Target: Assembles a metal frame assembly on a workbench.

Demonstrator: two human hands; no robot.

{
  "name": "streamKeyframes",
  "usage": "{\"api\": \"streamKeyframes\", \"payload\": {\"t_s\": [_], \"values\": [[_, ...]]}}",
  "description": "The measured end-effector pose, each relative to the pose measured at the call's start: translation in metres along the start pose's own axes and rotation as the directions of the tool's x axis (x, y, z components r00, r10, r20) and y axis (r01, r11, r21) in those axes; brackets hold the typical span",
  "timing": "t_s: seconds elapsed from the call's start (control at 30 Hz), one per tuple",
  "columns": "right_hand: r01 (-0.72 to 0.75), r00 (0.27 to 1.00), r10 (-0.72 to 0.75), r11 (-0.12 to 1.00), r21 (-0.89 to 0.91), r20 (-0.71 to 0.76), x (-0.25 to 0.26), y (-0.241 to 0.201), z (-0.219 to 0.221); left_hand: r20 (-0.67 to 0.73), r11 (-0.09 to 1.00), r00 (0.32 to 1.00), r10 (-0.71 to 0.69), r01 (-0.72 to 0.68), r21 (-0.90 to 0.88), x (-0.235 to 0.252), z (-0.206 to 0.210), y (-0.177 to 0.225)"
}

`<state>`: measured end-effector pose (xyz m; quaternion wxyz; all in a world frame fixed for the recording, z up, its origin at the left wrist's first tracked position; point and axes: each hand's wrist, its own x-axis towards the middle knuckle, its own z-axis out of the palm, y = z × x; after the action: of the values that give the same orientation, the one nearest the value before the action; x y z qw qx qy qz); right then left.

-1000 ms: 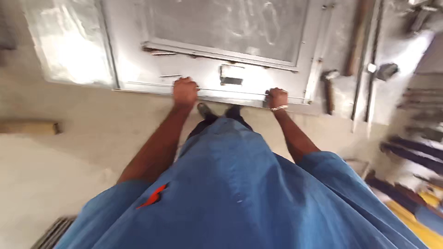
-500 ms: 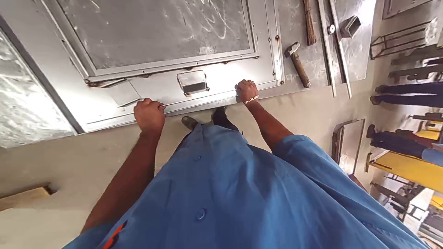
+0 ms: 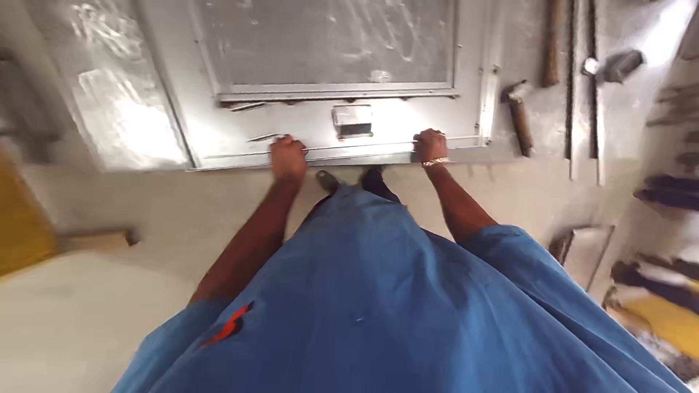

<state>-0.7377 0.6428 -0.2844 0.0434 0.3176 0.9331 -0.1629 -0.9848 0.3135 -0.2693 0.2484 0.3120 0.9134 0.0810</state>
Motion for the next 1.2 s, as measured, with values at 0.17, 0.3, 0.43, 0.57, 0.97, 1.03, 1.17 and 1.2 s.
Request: {"api": "streamKeyframes", "payload": {"t_s": [0.17,0.3,0.43,0.57,0.97,1.03,1.17,1.2], "values": [[-0.077,0.984,0.078,0.997,-0.012,0.159,0.005,-0.022,-0.012,-0.112,0.997,0.992,-0.051,0.044,-0.063,-0.005,-0.003,-0.019],[-0.029,0.989,0.043,0.995,-0.099,0.145,0.006,-0.019,-0.014,-0.187,0.993,0.979,-0.085,0.068,-0.092,-0.01,0.0,-0.035],[-0.011,0.989,0.032,0.989,-0.145,0.144,0.005,-0.023,-0.012,-0.265,0.986,0.957,-0.121,0.086,-0.14,-0.017,0.007,-0.06],[-0.03,0.977,0.079,0.971,-0.237,0.199,0.007,-0.035,-0.017,-0.337,0.966,0.932,-0.134,0.048,-0.253,-0.016,0.016,-0.074],[0.02,0.977,0.065,0.921,-0.39,0.204,0.014,-0.042,-0.014,-0.474,0.93,0.876,-0.095,-0.092,-0.357,-0.014,0.037,-0.084],[0.029,0.981,0.045,0.929,-0.369,0.191,0.014,-0.04,-0.013,-0.5,0.928,0.861,-0.091,-0.109,-0.356,-0.012,0.041,-0.084],[0.016,0.977,0.063,0.929,-0.369,0.203,0.016,-0.037,-0.013,-0.527,0.916,0.844,-0.099,-0.13,-0.381,-0.012,0.041,-0.083],[0.013,0.977,0.069,0.927,-0.374,0.204,0.016,-0.037,-0.013,-0.522,0.915,0.847,-0.097,-0.13,-0.381,-0.013,0.041,-0.083]]}}
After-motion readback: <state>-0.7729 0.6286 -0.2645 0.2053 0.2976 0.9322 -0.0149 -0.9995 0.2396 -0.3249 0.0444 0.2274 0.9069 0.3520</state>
